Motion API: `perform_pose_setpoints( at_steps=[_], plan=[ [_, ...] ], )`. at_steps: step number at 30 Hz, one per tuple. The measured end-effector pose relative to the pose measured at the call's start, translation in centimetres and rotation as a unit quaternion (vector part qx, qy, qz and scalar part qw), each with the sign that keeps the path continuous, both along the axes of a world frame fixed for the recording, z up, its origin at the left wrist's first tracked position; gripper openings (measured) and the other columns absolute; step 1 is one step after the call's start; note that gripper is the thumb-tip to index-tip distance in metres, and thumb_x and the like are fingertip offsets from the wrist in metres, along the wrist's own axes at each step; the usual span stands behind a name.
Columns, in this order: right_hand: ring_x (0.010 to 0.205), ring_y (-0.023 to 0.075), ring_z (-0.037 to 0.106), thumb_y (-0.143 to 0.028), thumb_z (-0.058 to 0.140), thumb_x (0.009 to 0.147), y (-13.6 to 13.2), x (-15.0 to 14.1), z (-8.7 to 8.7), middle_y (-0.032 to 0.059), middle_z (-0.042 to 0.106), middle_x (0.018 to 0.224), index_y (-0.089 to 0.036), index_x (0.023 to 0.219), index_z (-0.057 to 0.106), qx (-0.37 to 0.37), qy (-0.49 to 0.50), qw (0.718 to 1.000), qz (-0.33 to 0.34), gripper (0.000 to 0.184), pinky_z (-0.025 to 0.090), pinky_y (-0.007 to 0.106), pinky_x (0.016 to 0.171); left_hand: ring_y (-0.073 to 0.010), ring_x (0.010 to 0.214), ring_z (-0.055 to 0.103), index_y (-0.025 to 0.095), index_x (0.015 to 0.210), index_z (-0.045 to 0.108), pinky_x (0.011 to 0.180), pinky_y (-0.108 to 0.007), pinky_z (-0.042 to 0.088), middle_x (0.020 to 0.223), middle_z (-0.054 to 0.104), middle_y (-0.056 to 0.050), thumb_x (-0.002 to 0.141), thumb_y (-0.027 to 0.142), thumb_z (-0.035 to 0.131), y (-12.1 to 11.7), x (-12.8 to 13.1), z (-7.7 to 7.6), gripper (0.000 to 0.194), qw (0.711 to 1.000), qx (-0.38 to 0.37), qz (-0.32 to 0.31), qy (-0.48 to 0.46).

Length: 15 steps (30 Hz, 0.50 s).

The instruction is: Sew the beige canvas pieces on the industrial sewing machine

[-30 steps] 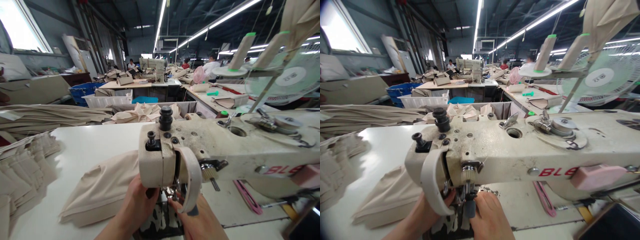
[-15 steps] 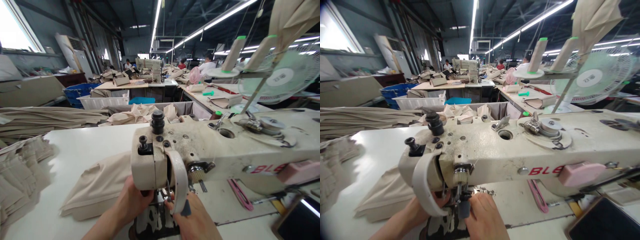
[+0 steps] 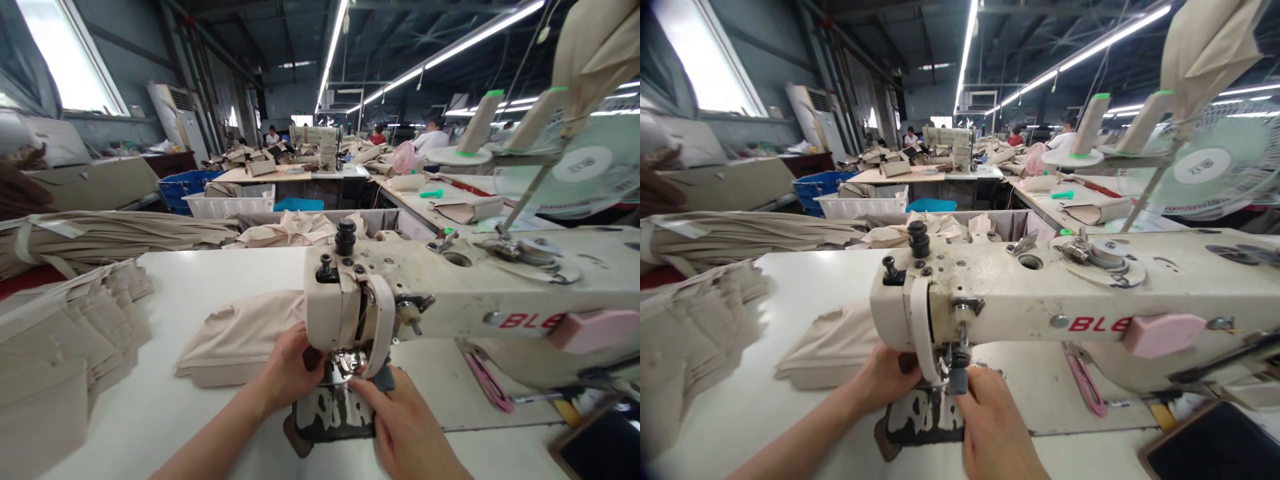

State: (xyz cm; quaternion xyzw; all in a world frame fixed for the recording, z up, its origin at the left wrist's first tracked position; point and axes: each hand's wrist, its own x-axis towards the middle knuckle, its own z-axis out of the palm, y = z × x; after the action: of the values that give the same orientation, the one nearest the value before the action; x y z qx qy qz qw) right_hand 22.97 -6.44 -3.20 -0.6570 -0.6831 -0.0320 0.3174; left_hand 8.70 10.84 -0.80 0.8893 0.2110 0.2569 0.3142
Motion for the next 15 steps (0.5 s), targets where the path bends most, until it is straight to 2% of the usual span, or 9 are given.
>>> perform_pose_setpoints(
  at_steps=[4,7,8,10,12,13,15],
  plan=[
    [0.108,0.0283,0.055,0.003,0.039,0.072,0.0,0.4,0.0,0.0134,0.057,0.117,-0.019,0.115,0.057,0.004,-0.022,1.0,0.008,0.052,0.053,0.042,0.085,-0.0124,0.057,0.057,0.016,0.062,0.059,0.054,-0.018,0.044,0.059,0.06,0.001,0.079,0.015,0.05,0.2,-1.8,1.5,0.019,0.997,-0.019,-0.044,0.06],
    [0.107,0.0287,0.055,0.002,0.04,0.072,0.1,0.4,0.1,0.013,0.058,0.115,-0.019,0.116,0.056,-0.011,-0.016,1.0,0.014,0.052,0.052,0.042,0.085,-0.0126,0.055,0.053,0.016,0.066,0.059,0.051,-0.021,0.041,0.059,0.058,0.001,0.084,0.016,0.047,-1.0,-2.1,1.8,0.021,0.996,-0.021,-0.006,0.086],
    [0.107,0.0287,0.055,0.002,0.04,0.071,0.1,0.4,0.2,0.0126,0.058,0.115,-0.019,0.116,0.056,-0.019,-0.007,1.0,0.015,0.052,0.052,0.043,0.086,-0.0144,0.059,0.054,0.015,0.073,0.06,0.055,-0.023,0.043,0.065,0.06,-0.001,0.084,0.016,0.047,-1.7,-1.9,1.6,0.017,0.996,-0.02,0.025,0.085],
    [0.106,0.0283,0.054,0.003,0.04,0.071,0.1,0.3,0.3,0.0119,0.058,0.114,-0.02,0.116,0.056,-0.03,0.013,0.999,0.017,0.053,0.05,0.044,0.087,-0.0222,0.08,0.059,0.012,0.09,0.061,0.073,-0.034,0.049,0.086,0.065,-0.008,0.083,0.019,0.052,-3.2,-1.5,0.9,0.013,0.993,-0.001,0.076,0.085],
    [0.105,0.0283,0.054,0.003,0.04,0.071,0.1,0.2,0.5,0.0118,0.058,0.114,-0.021,0.116,0.056,-0.034,0.028,0.999,0.018,0.054,0.049,0.044,0.088,-0.0306,0.103,0.054,0.011,0.106,0.058,0.089,-0.047,0.045,0.107,0.061,-0.014,0.081,0.021,0.058,-4.4,-1.0,0.2,0.027,0.989,0.045,0.099,0.099],
    [0.104,0.0282,0.054,0.003,0.039,0.07,0.1,0.1,0.5,0.0118,0.058,0.113,-0.021,0.116,0.056,-0.032,0.032,0.999,0.017,0.054,0.049,0.044,0.088,-0.0328,0.108,0.051,0.012,0.11,0.058,0.093,-0.051,0.042,0.113,0.059,-0.014,0.081,0.021,0.059,-4.8,-0.8,0.0,0.03,0.986,0.072,0.103,0.11],
    [0.103,0.0285,0.053,0.003,0.04,0.069,0.2,0.0,0.7,0.0122,0.057,0.112,-0.02,0.114,0.057,-0.031,0.04,0.999,0.011,0.054,0.048,0.045,0.088,-0.0325,0.106,0.052,0.016,0.111,0.059,0.091,-0.054,0.043,0.112,0.059,-0.012,0.084,0.015,0.054,-4.8,-0.4,-0.3,0.027,0.98,0.11,0.105,0.129]
  ],
)
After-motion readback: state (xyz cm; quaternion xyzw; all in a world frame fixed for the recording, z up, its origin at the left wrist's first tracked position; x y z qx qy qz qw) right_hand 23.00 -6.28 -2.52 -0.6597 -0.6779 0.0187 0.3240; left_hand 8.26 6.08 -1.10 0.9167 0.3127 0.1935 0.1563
